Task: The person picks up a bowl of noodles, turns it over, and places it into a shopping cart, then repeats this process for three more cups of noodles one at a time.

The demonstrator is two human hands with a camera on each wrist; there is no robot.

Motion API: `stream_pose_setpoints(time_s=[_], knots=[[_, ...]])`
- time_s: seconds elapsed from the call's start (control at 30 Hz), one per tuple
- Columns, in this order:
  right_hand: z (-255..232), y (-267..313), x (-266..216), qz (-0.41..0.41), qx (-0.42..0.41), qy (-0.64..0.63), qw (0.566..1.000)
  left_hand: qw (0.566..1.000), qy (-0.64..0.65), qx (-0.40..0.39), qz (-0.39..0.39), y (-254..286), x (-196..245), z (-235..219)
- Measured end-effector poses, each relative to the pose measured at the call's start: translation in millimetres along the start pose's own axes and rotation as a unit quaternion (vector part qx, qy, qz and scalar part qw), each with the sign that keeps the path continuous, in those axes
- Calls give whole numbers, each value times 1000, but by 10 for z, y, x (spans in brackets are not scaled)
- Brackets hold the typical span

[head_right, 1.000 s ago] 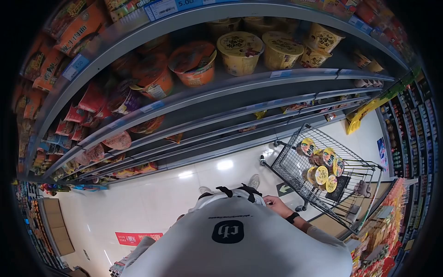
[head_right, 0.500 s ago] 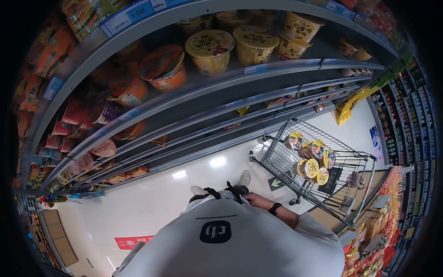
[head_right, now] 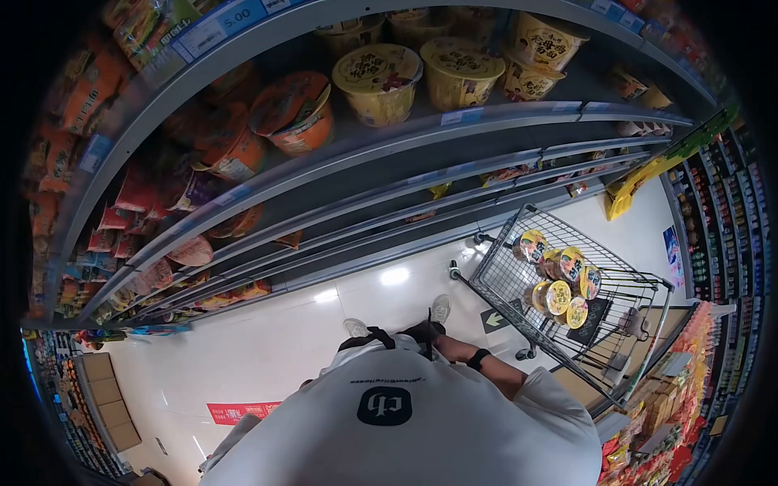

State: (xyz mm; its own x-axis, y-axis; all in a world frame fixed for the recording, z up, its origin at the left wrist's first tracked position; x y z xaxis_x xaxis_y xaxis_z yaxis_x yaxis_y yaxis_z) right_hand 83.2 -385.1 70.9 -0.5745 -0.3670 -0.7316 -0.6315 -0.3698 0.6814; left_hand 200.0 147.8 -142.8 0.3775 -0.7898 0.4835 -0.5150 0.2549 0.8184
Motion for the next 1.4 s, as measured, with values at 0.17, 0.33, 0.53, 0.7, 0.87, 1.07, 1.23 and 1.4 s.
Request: stream_pose_setpoints(time_s=[0.17, 0.33, 0.53, 0.7, 0.87, 1.07, 1.23, 1.4], knots=[[-194, 245, -686, -224, 142, 2, 964, 997, 67, 8, -47, 252, 236, -98], [21, -42, 120, -42, 72, -131, 988, 998, 38, -48, -5, 355, 368, 12], [-112, 453, -246, -13, 130, -282, 951, 996, 80, -11, -40, 736, 803, -67], [-155, 587, -48, -2, 96, -278, 956, 997, 63, -43, -21, 597, 551, -53], [-162, 588, 301, -14, 102, -266, 959, 993, 103, -51, -32, 428, 398, -76], [-79, 537, -27, -1, 119, -213, 970, 984, 143, -62, -86, 414, 532, -168], [-90, 384, 472, 45, 178, -166, 969, 955, 264, -4, -135, 453, 604, -185], [-299, 591, 56, 26, 188, -319, 928, 950, 277, 18, -141, 373, 489, -92]])
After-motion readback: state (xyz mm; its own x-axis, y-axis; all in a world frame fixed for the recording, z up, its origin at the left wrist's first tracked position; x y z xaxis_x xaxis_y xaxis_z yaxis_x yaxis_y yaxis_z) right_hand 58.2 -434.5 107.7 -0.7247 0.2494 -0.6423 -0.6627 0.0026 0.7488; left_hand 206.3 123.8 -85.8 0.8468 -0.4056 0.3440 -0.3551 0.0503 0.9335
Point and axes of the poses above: each hand's wrist, its own y-axis away from the middle knuckle, its own z-axis out of the palm, x = y × z, the point moved 7 cm from there along -y, towards the middle knuckle, and after that the axes turned 4 degrees about -x, right-handed, at the moved point
